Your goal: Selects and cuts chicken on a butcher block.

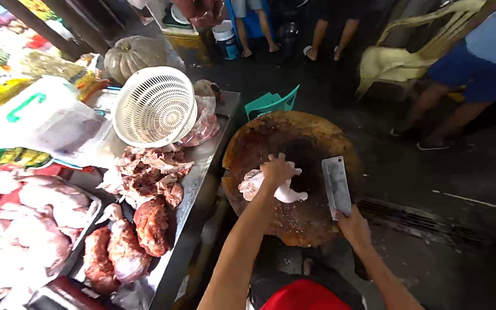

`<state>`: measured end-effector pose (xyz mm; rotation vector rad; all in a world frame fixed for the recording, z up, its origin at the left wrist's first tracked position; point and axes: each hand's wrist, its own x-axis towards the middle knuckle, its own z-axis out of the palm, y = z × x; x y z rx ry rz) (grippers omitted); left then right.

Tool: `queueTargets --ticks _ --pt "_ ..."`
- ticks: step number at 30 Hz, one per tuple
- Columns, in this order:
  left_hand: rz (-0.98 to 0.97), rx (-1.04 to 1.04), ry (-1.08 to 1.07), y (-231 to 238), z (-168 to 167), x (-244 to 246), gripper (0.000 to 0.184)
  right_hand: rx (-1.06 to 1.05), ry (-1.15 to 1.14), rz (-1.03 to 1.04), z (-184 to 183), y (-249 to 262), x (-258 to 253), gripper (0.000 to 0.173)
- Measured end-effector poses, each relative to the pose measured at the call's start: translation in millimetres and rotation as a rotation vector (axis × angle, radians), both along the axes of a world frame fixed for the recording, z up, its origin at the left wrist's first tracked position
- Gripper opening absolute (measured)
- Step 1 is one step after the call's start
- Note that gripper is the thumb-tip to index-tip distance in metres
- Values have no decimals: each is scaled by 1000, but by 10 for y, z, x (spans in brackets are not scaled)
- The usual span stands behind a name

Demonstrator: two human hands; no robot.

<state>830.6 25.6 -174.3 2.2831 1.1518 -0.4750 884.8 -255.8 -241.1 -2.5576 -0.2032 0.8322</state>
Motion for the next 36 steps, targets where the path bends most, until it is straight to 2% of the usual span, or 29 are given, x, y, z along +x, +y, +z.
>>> queueTargets --ticks 2,5,7,9,10,12,15,17,20,22,24,27,32,34,36 --pt "202 -93 -183 261 -87 -75 64 42 52 4 -57 -42 86 58" --pt "493 -220 -683 300 1 -512 58 114 79 47 -105 -135 140 59" --pt "617 -259 -992 72 -1 -950 77 115 82 123 -79 -157 129 56" --pt "667 -282 -1111 -270 -137 -1318 96 114 37 210 -32 -184 58 45" --pt "688 -292 -1115 -448 -219 -1435 98 116 0 257 -19 -200 2 40" --pt "701 -264 -1045 -743 -381 -1586 88 99 5 315 -5 -220 -107 36" --pt "607 -5 -941 -974 -575 -1618 34 -27 110 393 23 -124 -64 45" --pt "543 200 -958 -1005 -654 -1606 20 -85 127 468 50 -17 42 47" --pt "372 362 -1089 -1038 -794 -1586 18 -65 130 522 37 72 195 40" --pt "262 264 -1069 -1149 -815 -1512 21 -43 149 529 16 66 224 39" --pt "161 133 -943 -1301 -794 -1372 35 -24 160 538 37 54 171 39" --pt "-64 102 -618 -1474 -559 -1050 46 -17 218 564 125 63 -40 39" --pt "-342 93 -390 -1561 -441 -883 37 27 258 585 83 13 -173 40" --pt "-380 21 -212 -1613 -357 -933 37 0 215 594 81 -9 -130 37" --pt "-366 20 -121 -1695 -333 -989 36 -6 128 573 143 -44 -69 28"
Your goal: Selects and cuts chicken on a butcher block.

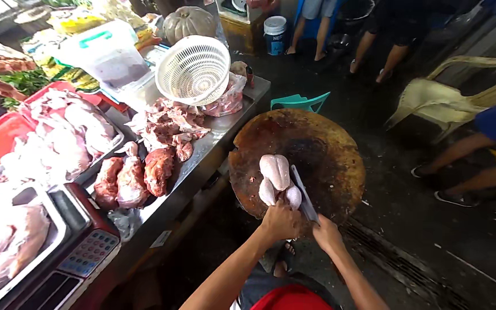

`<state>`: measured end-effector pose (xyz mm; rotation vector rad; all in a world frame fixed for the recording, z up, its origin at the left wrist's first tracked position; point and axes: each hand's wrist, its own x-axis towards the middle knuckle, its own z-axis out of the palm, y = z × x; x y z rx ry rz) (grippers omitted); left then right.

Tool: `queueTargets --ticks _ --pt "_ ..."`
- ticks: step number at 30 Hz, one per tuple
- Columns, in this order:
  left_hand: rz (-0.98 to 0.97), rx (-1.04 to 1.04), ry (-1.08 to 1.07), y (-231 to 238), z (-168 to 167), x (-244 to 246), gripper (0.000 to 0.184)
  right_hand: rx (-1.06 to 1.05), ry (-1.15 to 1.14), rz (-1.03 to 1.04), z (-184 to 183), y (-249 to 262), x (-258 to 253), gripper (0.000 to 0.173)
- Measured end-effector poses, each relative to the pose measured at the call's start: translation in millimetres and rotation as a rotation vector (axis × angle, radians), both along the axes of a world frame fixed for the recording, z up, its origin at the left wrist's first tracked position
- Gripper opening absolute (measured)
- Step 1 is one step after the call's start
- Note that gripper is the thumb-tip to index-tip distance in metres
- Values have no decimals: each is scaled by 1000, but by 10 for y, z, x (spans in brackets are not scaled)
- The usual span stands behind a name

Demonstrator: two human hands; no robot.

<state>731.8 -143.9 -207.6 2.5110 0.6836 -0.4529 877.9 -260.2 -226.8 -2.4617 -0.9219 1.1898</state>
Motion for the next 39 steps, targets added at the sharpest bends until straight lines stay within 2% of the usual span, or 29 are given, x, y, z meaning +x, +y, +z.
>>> queueTargets --ticks 2,5,7,10,14,17,21,24,28,31,35,39 --pt "30 6 32 -46 0 -57 31 124 -54 -79 64 -9 38 30" --pt "57 35 -80 -120 -123 -167 26 270 72 -165 291 180 46 40" --pt "65 24 -98 -149 -160 -206 27 270 170 -116 468 447 8 40" --pt "117 40 -135 -165 -203 -205 28 222 197 30 514 853 -132 38" --pt "199 69 -154 -173 -207 -190 33 11 -113 312 554 1128 -342 39" --pt "201 52 -81 -283 -83 -191 37 65 -384 579 525 1193 -286 40" --pt "195 -16 20 -432 84 -267 37 174 -455 724 297 1274 -217 37" --pt "182 -57 65 -398 127 -341 37 122 -476 777 442 1212 -294 33" --pt "178 -78 50 -332 164 -366 37 -46 -571 770 727 887 -115 29" --pt "115 -84 60 -340 166 -337 38 -83 -587 689 576 744 43 30" --pt "107 -107 108 -392 173 -281 35 27 -527 647 415 887 -135 29" --pt "98 -69 50 -395 156 -374 34 -18 -524 663 297 808 262 32"
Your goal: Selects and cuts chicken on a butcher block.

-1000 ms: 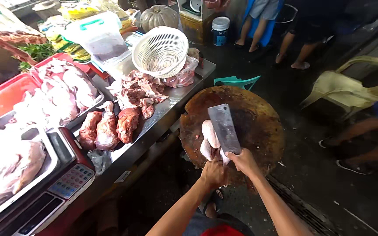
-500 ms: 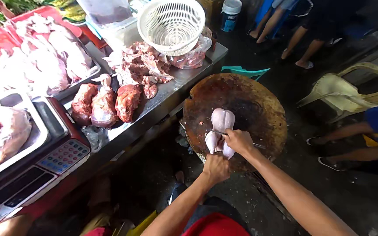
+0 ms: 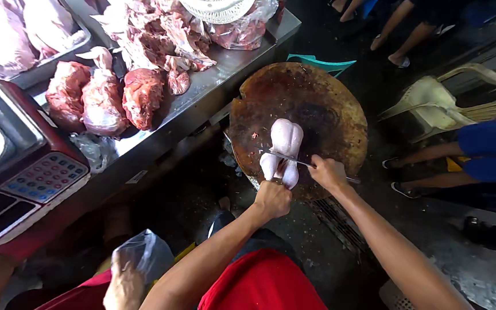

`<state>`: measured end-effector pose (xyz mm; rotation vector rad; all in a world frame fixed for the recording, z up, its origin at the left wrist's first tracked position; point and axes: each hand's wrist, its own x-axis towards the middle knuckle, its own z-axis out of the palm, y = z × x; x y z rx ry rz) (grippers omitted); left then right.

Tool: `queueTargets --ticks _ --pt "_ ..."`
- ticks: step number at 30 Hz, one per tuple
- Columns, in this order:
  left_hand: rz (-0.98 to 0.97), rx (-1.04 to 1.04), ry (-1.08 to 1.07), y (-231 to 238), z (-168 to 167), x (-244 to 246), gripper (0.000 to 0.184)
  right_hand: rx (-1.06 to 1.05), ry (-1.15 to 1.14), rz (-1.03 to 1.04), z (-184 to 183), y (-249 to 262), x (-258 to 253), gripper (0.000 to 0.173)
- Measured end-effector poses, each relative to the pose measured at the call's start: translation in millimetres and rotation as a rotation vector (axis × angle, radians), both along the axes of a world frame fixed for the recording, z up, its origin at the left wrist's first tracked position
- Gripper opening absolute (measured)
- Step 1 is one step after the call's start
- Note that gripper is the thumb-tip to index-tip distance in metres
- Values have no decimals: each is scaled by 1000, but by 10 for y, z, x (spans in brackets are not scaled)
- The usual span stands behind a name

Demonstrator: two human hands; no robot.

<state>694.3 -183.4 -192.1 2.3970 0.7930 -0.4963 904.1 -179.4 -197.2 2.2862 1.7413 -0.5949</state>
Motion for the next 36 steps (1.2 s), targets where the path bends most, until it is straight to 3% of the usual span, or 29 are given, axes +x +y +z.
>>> queueTargets --ticks 6,12,17,23,29,36 --pt "-19 -24 7 38 26 39 31 96 48 28 77 94 -325 26" --pt "32 -49 -19 59 60 -31 31 6 -52 6 -47 27 65 30" --pt "36 -138 16 92 146 85 28 3 26 4 58 287 -318 29" --pt "68 -109 -45 -17 35 13 28 -162 -110 -43 -148 135 345 35" --pt "215 -93 -87 -186 71 262 30 -26 4 146 -11 349 41 35" --pt "405 -68 -49 -559 109 638 30 39 84 350 -190 341 195 38"
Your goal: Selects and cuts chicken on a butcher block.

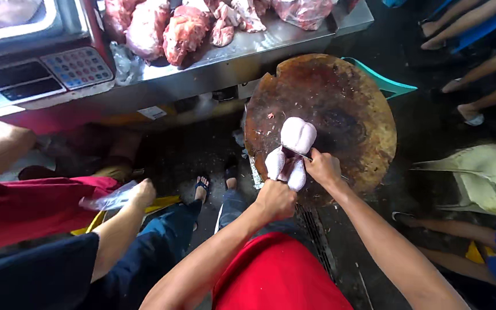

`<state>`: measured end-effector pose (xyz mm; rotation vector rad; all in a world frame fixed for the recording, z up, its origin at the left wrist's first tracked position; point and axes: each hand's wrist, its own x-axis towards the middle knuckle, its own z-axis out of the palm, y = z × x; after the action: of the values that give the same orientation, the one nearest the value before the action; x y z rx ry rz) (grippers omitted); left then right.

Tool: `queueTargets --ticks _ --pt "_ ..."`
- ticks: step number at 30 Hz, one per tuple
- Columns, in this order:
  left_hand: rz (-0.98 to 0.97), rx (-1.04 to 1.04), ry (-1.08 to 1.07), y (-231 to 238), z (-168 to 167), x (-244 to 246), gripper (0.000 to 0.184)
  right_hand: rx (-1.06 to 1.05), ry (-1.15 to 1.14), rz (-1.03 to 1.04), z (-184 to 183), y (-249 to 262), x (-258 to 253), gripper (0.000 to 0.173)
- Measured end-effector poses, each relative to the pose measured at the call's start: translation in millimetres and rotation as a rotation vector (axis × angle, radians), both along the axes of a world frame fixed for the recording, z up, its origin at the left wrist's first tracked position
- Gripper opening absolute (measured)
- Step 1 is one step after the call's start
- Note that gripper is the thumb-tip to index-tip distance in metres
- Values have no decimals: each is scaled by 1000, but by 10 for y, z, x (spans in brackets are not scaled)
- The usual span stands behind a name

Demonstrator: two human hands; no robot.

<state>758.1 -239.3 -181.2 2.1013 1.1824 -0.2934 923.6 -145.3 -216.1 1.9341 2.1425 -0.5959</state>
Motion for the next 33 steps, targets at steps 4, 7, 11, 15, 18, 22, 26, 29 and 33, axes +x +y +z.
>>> queueTargets --ticks 4,7,11,15,18,22,26,29,33 --pt "10 -9 34 -83 14 117 30 63 28 77 26 -71 116 31" --pt "7 9 37 -192 -3 124 31 -66 -99 93 -114 -13 348 34" --pt "-1 48 17 -186 -45 160 29 39 -27 122 -20 -58 348 34" --pt "20 27 28 -244 -62 205 28 129 25 230 -108 -72 398 28" --pt "43 38 23 -207 -13 152 33 -160 -185 127 5 82 375 42" --pt "39 5 17 -164 15 200 29 79 36 206 25 -101 271 34" --pt "82 60 -7 -219 -22 37 32 -224 -221 94 36 42 429 40" --pt "129 57 -50 -294 -26 -151 31 -299 -269 74 143 21 587 35" --pt "225 98 -152 -331 -39 -371 32 -325 -264 53 128 -59 679 35"
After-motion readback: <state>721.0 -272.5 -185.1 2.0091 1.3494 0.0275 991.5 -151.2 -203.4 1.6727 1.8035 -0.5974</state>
